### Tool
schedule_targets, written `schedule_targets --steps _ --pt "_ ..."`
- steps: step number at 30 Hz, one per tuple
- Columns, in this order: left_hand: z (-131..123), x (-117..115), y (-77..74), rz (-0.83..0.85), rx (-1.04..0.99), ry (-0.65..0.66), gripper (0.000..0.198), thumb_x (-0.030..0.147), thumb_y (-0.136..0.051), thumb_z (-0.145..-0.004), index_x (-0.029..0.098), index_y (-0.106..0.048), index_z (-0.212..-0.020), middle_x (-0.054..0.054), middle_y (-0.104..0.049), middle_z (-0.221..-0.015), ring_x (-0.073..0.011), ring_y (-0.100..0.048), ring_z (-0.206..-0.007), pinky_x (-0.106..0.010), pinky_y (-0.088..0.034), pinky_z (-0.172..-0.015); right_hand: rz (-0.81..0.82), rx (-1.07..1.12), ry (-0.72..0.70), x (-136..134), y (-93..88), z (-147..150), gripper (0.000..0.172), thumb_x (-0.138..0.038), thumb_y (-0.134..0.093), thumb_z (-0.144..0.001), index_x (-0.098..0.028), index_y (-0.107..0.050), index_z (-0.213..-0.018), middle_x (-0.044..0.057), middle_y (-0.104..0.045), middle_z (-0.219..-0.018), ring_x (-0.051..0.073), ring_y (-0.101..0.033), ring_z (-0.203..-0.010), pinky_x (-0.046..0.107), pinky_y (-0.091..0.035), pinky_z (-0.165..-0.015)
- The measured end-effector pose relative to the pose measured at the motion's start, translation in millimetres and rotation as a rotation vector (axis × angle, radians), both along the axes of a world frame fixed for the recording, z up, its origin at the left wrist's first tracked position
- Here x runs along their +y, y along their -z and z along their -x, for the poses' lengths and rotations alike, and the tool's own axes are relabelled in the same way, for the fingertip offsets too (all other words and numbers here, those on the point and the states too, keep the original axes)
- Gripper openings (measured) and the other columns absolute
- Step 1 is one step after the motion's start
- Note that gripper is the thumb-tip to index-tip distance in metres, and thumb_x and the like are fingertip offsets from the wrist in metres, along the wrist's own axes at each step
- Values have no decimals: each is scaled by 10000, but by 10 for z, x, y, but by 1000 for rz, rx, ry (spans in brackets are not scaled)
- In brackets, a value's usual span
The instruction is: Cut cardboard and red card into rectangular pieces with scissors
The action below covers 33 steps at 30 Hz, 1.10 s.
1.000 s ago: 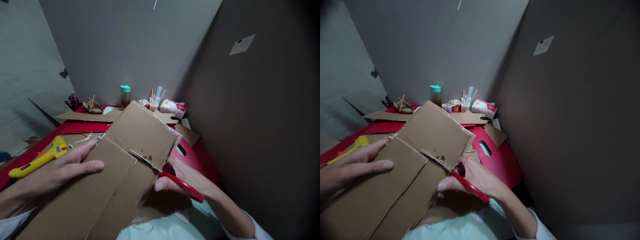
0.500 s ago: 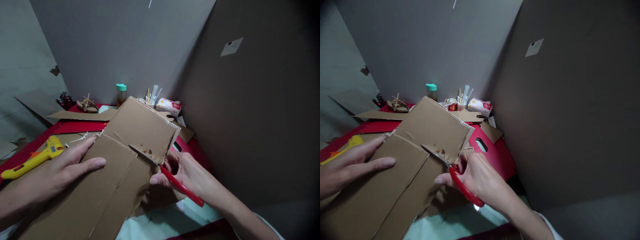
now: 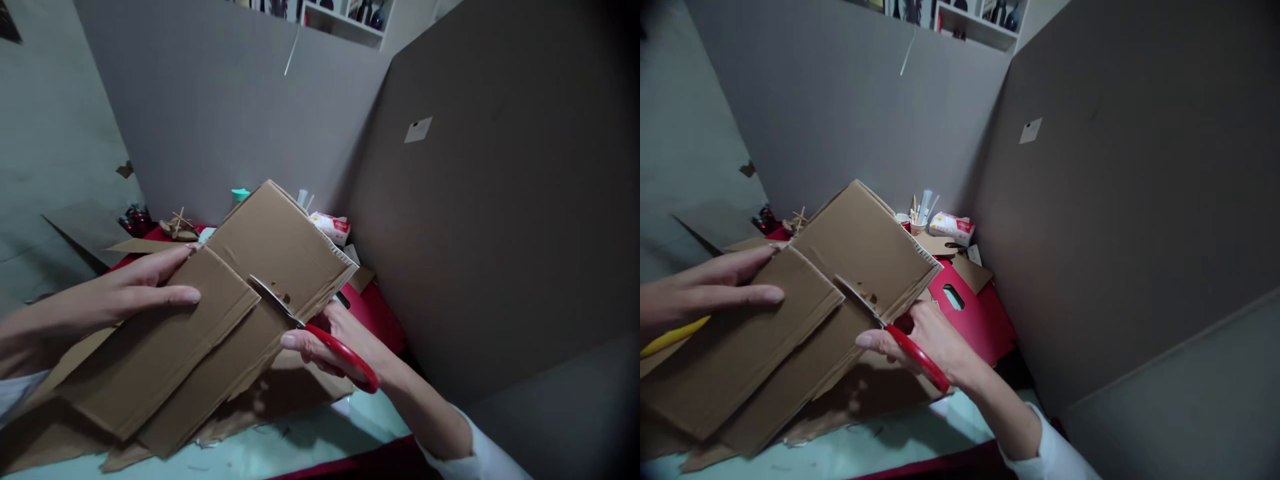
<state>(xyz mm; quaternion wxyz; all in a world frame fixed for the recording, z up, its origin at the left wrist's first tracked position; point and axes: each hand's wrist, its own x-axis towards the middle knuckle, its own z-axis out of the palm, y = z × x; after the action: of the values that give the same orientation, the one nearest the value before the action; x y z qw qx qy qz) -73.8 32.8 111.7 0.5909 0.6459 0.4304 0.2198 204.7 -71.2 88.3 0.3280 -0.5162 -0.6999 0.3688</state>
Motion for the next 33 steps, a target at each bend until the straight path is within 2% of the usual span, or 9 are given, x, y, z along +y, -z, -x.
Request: schedule_targets --steps 3,8,12,17,21,24,26,29,33 --pt "-54 81 -120 -115 47 29 792 383 -748 -753 348 -424 -1474 21 -762 -1170 -301 -700 -1077 -343 -590 -853 186 231 -16 37 119 48 451 -542 -724 -802 -199 -525 -587 -41 -484 -465 88 -404 -355 237 -310 -391" --pt "-108 317 -259 -334 203 233 643 351 -604 -886 223 -399 -1482 -58 -623 -1408 -284 -617 -1205 -360 -523 -946 185 337 -1 173 379 187 559 -631 -607 -859 -200 -477 -528 -48 -432 -413 85 -411 -350 230 -306 -385" --pt "-161 525 -215 -441 227 274 632 357 -671 -841 208 -496 -1429 -64 -693 -1299 -299 -619 -1196 -376 -507 -967 172 415 -5 265 527 251 569 -635 -600 -861 -198 -472 -520 -49 -429 -398 78 -394 -359 227 -306 -395" --pt "-219 723 -7 -584 252 270 662 400 -677 -834 245 -489 -1450 -85 -650 -1376 -289 -613 -1216 -364 -506 -962 240 538 -12 323 709 183 567 -630 -595 -851 -187 -511 -508 -38 -425 -383 94 -394 -324 236 -294 -341" --pt "-254 776 217 -766 297 156 607 448 -601 -886 231 -508 -1445 -106 -630 -1399 -316 -598 -1233 -425 -464 -1007 278 644 71 366 847 85 567 -669 -632 -775 -176 -532 -514 -38 -447 -407 81 -384 -298 222 -282 -309" --pt "-352 700 425 -946 314 51 599 503 -529 -922 235 -501 -1457 -101 -511 -1519 -324 -456 -1373 -464 -315 -1140 275 709 139 392 895 26 566 -672 -622 -774 -165 -555 -532 -37 -457 -413 75 -402 -301 208 -292 -313" --pt "-446 608 574 -1035 342 15 649 545 -577 -886 240 -507 -1455 -119 -398 -1592 -346 -326 -1453 -498 -227 -1182 289 738 164 396 894 0 577 -688 -604 -775 -158 -573 -549 -33 -462 -413 80 -413 -300 205 -307 -306" --pt "-569 487 777 -1185 465 -4 745 582 -625 -842 233 -468 -1481 -197 -268 -1633 -394 -253 -1481 -583 -212 -1170 318 765 187 384 862 -16 586 -708 -610 -747 -158 -572 -549 -30 -466 -413 79 -405 -291 201 -313 -284" --pt "-618 416 953 -1402 577 -46 688 513 -544 -920 199 -400 -1515 -234 -232 -1634 -365 -245 -1492 -589 -239 -1165 337 780 196 352 812 -12 590 -719 -631 -724 -157 -579 -551 -30 -458 -404 87 -403 -288 206 -323 -260"
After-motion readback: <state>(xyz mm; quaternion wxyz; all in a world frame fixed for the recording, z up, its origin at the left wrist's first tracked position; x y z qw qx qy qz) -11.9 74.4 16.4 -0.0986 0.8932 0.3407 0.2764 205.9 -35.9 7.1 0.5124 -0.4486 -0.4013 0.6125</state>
